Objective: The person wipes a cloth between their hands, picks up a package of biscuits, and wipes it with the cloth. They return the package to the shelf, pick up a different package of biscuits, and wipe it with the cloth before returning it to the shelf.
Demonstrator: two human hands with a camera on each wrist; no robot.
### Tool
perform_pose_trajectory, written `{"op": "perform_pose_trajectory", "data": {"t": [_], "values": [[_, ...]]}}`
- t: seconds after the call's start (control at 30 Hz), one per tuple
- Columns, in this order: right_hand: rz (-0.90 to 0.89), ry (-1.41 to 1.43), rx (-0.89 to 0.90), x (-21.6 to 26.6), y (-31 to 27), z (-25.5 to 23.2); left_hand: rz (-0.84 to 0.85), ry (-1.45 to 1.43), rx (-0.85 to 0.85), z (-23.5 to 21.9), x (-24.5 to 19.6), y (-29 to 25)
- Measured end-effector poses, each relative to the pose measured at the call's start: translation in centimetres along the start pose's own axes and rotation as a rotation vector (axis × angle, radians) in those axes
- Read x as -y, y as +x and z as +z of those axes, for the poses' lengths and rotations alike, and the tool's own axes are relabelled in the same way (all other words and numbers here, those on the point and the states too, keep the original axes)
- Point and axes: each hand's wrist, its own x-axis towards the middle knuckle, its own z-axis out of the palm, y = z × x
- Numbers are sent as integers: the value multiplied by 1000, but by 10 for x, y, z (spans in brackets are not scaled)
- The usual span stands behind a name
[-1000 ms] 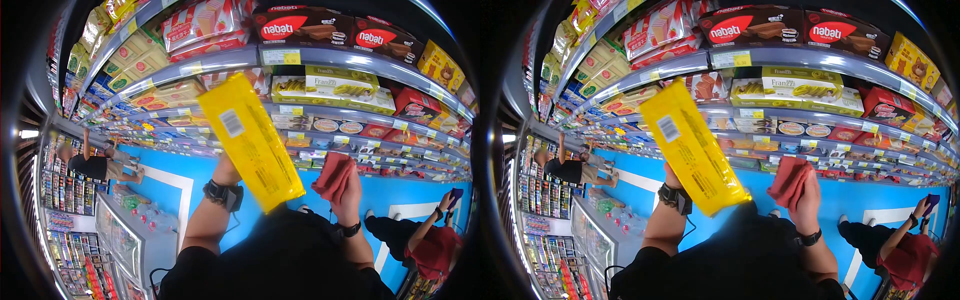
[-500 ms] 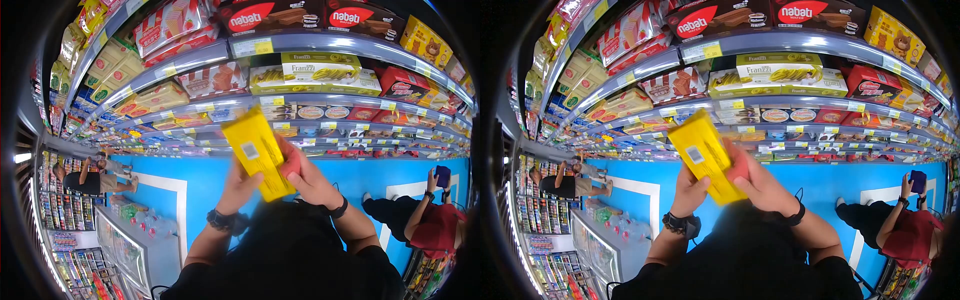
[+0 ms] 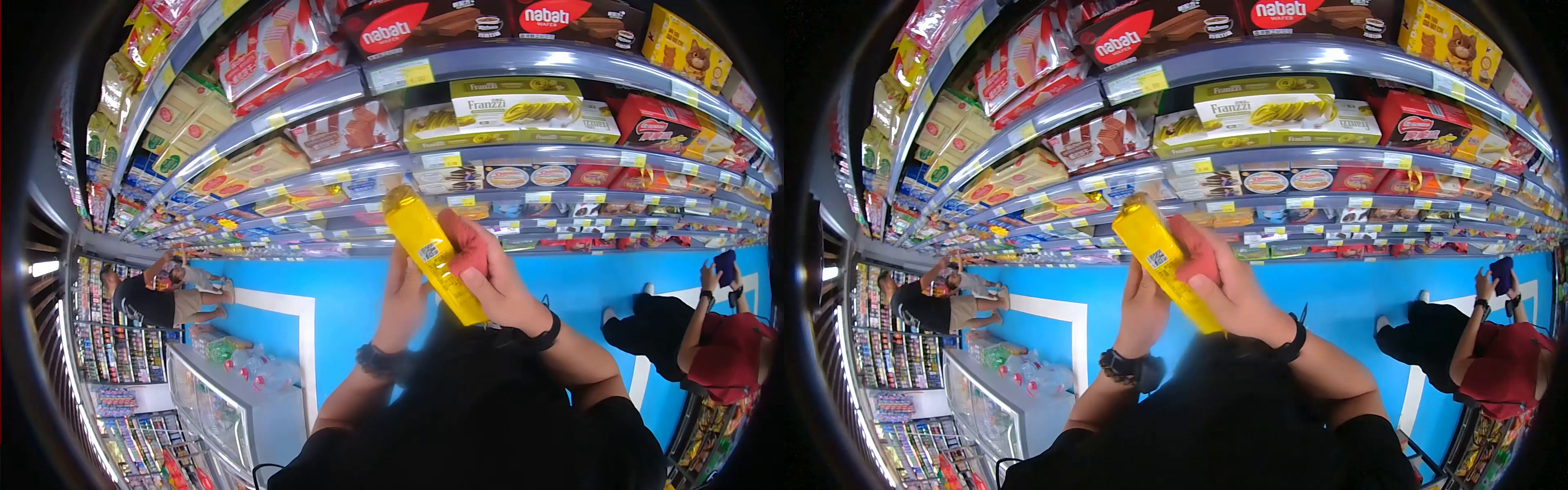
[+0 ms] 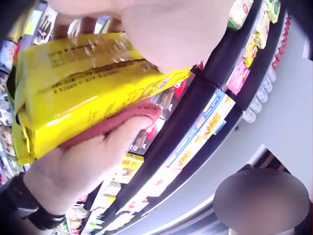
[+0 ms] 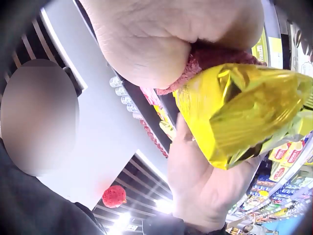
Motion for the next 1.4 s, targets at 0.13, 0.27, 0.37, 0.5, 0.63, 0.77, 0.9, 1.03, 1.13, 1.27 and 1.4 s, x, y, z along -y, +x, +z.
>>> {"op": "perform_pose_trajectory", "data": {"t": [0.13, 0.27, 0.37, 0.5, 0.63, 0.77, 0.9, 1.03, 1.13, 1.27, 1.4], "values": [[-108, -246, 95, 2, 4, -4, 3, 63, 182, 4, -8, -6], [-172, -447, 74, 4, 17, -15, -250, 139, 426, -36, -7, -13], [-122, -471, 90, 3, 28, -21, -265, 13, 485, -47, -7, -16], [26, -161, 163, -17, 18, -5, -105, -253, 198, -31, -12, -25], [242, -203, 256, -31, -2, 7, 75, -335, -10, -21, -11, -17], [315, -239, 187, -51, -15, 23, 63, 130, -110, -46, 6, -11], [322, -131, 197, -83, -24, 21, 49, 386, -128, -72, 19, -11], [542, -318, 383, -118, -38, -3, 167, 960, 5, -111, 17, -5], [686, -362, 209, -130, -35, -14, 283, 1385, 117, -165, 21, 19], [634, -547, -28, -161, -55, -38, 256, 1678, 152, -279, 55, 67], [714, -557, -132, -178, -62, -36, 205, 1843, 225, -388, 81, 123]]}}
